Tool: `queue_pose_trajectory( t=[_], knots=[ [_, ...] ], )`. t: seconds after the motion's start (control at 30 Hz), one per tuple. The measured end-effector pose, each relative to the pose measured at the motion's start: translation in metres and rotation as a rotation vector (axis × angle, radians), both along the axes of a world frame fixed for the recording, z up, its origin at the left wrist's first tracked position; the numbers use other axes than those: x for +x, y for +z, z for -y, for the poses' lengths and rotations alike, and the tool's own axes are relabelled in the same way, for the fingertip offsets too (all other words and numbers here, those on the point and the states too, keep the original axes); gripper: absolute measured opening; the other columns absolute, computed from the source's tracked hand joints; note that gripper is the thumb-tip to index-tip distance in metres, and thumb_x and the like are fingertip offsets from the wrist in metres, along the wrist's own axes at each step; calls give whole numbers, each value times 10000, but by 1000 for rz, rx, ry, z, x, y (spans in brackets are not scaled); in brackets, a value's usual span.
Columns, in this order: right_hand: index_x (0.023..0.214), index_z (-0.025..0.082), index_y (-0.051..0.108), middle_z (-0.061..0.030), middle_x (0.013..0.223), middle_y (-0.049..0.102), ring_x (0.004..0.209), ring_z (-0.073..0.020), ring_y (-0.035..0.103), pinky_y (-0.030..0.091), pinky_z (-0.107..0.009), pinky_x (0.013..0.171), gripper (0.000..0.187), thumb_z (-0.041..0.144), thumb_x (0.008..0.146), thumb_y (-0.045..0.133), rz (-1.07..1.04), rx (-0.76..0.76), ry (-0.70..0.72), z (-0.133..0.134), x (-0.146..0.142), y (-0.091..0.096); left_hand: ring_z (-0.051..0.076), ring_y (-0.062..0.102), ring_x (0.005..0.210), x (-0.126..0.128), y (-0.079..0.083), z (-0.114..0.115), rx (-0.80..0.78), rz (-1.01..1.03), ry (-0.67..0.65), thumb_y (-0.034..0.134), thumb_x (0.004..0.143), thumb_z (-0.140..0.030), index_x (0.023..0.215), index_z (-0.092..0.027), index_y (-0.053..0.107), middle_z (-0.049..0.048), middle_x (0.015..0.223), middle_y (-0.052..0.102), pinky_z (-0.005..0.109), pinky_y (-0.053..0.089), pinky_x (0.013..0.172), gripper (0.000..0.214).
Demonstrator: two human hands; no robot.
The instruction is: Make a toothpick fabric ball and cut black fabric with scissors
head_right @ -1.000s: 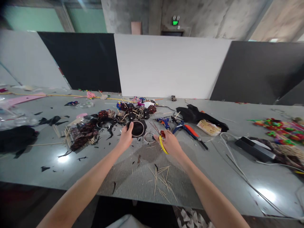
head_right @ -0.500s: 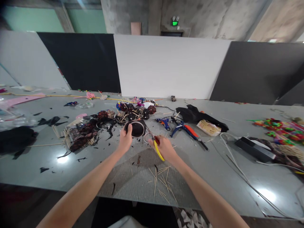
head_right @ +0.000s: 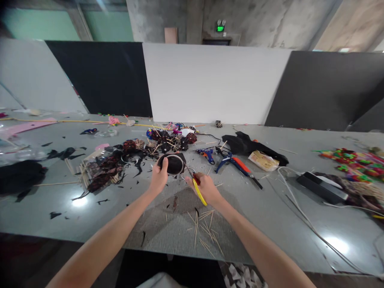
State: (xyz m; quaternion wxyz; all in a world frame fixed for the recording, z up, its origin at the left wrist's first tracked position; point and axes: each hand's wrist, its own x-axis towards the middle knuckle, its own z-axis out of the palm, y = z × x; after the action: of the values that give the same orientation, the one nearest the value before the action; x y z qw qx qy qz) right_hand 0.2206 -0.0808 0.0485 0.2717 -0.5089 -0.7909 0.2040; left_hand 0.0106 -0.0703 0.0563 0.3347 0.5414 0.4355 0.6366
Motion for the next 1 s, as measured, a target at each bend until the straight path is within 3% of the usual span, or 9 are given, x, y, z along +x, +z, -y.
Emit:
queue_pose_trajectory(
  t=[0.47, 0.77, 1.0],
  knots=[
    [567, 196, 402, 25, 636, 263, 601, -98, 257, 191, -262, 541, 623, 692, 932, 495, -37, -52, -36, -1, 1, -4, 247, 685, 1050, -2, -10, -6, -34, -59, 106, 471, 1009, -630, 1080, -191, 695, 108, 1112, 745, 323, 533, 927, 499],
    [502, 190, 395, 17, 595, 257, 598, -106, 212, 187, -284, 527, 714, 796, 866, 496, -48, -44, -126, -5, 1, -4, 236, 682, 981, -4, -6, -5, -22, -108, 148, 463, 1015, -622, 1046, -186, 693, 99, 1045, 746, 313, 527, 885, 494],
    [544, 178, 435, 26, 591, 292, 596, -100, 248, 199, -262, 541, 660, 732, 897, 498, -1, -19, -101, -5, 2, -5, 234, 692, 943, -5, -7, -5, 6, -127, 154, 465, 1007, -646, 1044, -179, 702, 106, 1021, 753, 310, 533, 839, 525]
  ],
)
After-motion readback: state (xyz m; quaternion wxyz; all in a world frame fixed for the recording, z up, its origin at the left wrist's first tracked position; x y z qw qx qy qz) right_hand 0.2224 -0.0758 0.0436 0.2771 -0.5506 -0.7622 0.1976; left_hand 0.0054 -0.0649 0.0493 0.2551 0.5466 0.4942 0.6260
